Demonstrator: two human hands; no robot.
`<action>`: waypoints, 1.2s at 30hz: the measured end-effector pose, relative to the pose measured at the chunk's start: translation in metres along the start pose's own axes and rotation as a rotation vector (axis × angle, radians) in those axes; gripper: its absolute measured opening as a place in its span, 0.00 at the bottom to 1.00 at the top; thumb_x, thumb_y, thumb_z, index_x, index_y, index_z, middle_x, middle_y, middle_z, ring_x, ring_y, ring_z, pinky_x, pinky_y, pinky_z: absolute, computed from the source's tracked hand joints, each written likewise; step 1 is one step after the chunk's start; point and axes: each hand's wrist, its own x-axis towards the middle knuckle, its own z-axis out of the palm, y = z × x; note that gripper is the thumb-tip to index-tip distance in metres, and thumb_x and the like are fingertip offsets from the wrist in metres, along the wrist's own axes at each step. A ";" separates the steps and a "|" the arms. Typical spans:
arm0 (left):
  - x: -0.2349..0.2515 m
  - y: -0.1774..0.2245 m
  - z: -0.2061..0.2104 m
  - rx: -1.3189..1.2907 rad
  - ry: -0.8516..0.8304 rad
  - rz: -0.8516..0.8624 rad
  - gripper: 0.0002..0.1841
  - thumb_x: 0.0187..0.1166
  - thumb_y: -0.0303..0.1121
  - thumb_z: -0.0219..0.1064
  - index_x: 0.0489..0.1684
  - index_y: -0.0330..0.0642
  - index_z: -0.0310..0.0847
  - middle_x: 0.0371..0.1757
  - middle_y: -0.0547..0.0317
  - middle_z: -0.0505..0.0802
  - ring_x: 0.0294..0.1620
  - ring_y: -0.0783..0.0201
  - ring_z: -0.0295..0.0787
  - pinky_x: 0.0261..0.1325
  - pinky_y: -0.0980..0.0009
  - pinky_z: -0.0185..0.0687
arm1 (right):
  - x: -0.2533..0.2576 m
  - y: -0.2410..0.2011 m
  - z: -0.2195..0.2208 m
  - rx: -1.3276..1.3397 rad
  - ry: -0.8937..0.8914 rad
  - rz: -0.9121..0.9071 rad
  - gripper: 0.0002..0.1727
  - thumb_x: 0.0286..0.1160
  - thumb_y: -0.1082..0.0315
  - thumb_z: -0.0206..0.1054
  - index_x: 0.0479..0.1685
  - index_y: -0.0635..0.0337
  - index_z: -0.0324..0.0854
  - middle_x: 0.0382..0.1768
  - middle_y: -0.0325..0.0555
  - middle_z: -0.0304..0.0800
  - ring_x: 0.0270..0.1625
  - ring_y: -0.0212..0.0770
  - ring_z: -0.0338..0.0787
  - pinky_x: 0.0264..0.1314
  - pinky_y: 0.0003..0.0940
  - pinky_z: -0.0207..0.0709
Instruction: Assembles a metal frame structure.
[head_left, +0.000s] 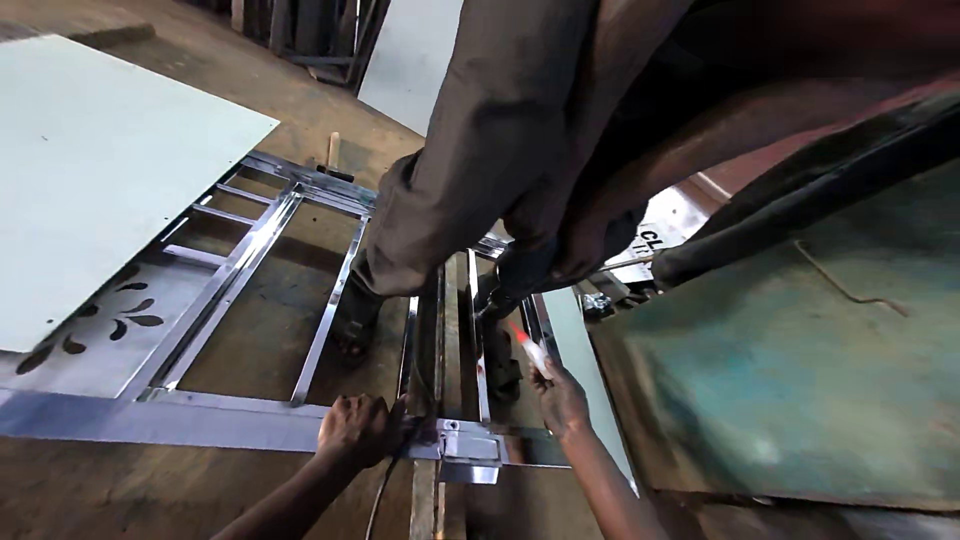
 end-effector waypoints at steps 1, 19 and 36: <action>-0.001 0.000 -0.001 0.003 -0.002 -0.001 0.48 0.87 0.68 0.25 0.54 0.35 0.85 0.61 0.37 0.91 0.70 0.40 0.85 0.73 0.39 0.73 | -0.009 -0.004 -0.008 0.052 0.013 -0.001 0.12 0.89 0.70 0.55 0.59 0.68 0.77 0.38 0.51 0.89 0.35 0.38 0.91 0.40 0.29 0.87; -0.002 0.003 0.002 0.046 0.021 0.005 0.44 0.88 0.66 0.28 0.61 0.37 0.84 0.66 0.37 0.89 0.73 0.39 0.83 0.74 0.38 0.72 | -0.088 -0.014 -0.066 0.230 0.071 0.052 0.15 0.94 0.65 0.48 0.56 0.65 0.77 0.39 0.51 0.92 0.34 0.35 0.93 0.39 0.25 0.88; 0.002 0.005 0.003 0.056 0.032 -0.021 0.45 0.87 0.67 0.27 0.59 0.38 0.85 0.65 0.38 0.90 0.72 0.39 0.84 0.71 0.38 0.75 | -0.085 -0.029 -0.090 0.286 0.128 0.048 0.14 0.93 0.66 0.49 0.53 0.66 0.76 0.38 0.52 0.90 0.32 0.36 0.92 0.36 0.25 0.88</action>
